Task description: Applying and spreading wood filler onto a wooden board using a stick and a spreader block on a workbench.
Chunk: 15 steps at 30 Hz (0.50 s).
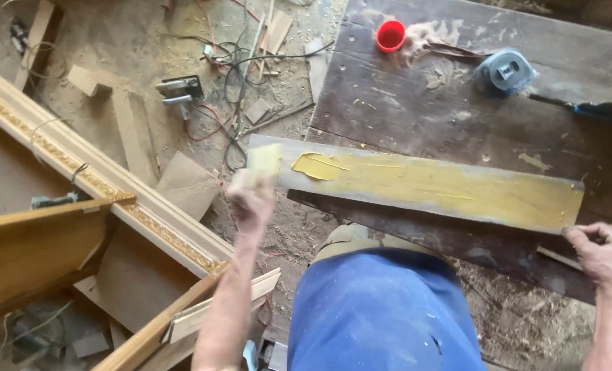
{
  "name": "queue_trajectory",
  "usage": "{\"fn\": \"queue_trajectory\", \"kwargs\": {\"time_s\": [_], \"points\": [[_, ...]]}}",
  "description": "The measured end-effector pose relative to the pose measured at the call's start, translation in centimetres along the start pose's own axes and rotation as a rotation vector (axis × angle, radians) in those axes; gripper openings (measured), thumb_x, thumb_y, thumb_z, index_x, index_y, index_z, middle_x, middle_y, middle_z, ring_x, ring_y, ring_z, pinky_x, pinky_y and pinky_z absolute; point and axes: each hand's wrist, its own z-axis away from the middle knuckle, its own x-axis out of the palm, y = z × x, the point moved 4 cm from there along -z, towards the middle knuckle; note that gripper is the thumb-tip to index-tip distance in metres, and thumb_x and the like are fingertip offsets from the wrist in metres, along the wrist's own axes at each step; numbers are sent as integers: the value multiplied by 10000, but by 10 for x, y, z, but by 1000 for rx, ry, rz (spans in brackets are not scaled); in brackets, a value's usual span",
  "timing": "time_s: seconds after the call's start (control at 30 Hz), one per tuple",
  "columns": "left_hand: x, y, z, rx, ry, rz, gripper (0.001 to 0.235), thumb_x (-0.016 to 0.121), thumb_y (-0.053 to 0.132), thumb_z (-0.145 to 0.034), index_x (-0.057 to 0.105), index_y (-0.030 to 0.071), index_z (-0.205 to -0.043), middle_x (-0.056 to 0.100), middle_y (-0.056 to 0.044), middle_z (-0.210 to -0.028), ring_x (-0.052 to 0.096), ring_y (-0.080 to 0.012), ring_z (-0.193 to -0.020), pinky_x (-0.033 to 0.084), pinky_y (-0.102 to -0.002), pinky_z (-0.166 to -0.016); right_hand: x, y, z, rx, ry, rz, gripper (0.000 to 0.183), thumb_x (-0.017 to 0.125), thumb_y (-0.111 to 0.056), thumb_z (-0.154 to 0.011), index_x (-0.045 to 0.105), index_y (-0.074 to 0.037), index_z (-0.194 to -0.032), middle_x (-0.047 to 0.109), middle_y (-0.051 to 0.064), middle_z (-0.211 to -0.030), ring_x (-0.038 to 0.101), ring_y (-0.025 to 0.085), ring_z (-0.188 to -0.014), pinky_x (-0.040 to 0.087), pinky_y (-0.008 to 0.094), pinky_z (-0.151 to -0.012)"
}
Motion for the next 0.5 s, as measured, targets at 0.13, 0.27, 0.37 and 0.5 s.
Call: {"fn": "queue_trajectory", "kwargs": {"time_s": [0.13,0.27,0.37,0.5], "points": [[34,25,6,139,25,-147,191,554,163,-928,611,2,-841,632,-136,-738,603,-260,-570,479,-362,-437,-2,3,-6,22,-33,37,207,861,-212,-1047,704,-79,-1066,724,85,-1152,619,162,-981,478,317,-799],[93,121,36,478,-106,-122,104,461,30,-783,518,100,-730,513,-82,-726,487,-255,-652,354,-366,-520,3,11,-7,41,-56,-41,217,852,-194,-1062,670,-77,-1076,701,94,-1121,623,165,-970,500,310,-843],[79,115,18,250,-242,158,222,637,106,-809,692,100,-1025,631,-67,-840,597,-292,-638,492,-390,-533,-2,-8,-6,57,-49,153,182,818,-228,-1009,728,-70,-1016,741,108,-1170,647,233,-1035,474,370,-869],[47,37,-5,408,-178,54,370,687,40,-672,720,54,-1041,716,-158,-995,651,-353,-840,532,-456,-715,4,30,-5,-55,-32,54,142,801,-147,-1090,689,-82,-1029,645,91,-1075,565,176,-1008,420,315,-931]]}}
